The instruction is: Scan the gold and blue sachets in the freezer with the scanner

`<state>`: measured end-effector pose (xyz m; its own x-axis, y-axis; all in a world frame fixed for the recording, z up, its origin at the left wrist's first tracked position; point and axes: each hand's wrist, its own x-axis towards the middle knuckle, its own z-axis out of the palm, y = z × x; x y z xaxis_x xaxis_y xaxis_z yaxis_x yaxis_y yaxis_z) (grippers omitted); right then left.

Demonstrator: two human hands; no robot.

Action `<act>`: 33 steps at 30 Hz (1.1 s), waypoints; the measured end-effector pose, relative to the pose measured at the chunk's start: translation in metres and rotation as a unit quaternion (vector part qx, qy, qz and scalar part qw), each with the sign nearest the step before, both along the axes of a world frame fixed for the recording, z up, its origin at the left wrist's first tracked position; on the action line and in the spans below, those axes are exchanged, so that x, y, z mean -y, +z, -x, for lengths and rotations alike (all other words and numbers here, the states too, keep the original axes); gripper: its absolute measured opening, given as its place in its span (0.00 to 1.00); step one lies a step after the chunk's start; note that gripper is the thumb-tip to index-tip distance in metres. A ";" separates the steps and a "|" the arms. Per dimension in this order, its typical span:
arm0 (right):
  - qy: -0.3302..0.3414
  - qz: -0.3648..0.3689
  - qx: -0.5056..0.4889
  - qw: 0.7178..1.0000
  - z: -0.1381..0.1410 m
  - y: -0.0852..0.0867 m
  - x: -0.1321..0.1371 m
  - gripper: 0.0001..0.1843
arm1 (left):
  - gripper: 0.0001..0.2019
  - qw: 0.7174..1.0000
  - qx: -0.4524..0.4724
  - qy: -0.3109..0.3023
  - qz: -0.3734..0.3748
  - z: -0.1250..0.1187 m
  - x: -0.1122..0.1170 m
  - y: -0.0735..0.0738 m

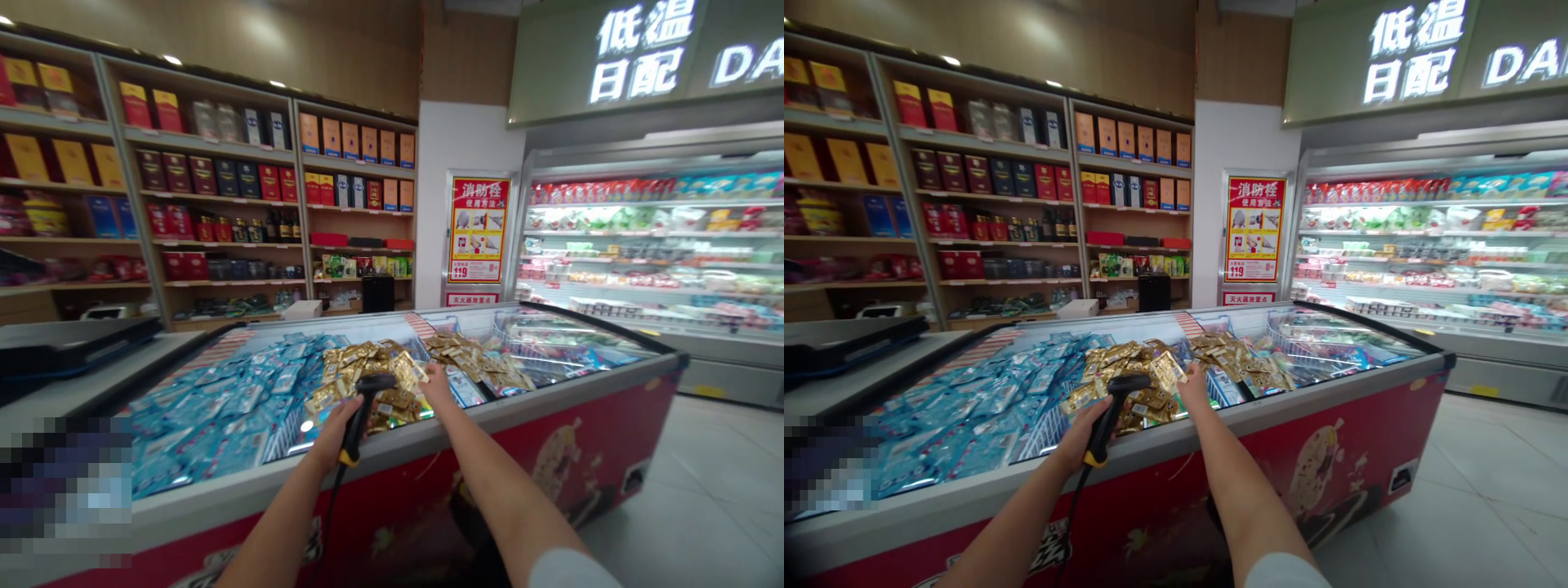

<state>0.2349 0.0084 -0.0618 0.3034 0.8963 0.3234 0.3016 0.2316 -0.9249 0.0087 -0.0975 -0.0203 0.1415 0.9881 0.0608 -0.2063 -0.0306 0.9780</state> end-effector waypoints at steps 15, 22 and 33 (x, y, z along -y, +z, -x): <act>0.018 0.008 0.140 0.990 0.004 0.007 0.004 0.22 | 0.20 0.999 0.026 -0.033 0.014 0.005 -0.007 -0.006; 0.078 -0.035 0.333 0.939 0.018 0.016 0.014 0.20 | 0.25 0.999 -0.018 -0.031 -0.008 0.006 -0.009 -0.010; -0.241 0.168 0.261 0.919 -0.007 0.027 0.012 0.34 | 0.23 0.998 -0.047 -0.032 -0.028 0.003 -0.003 -0.005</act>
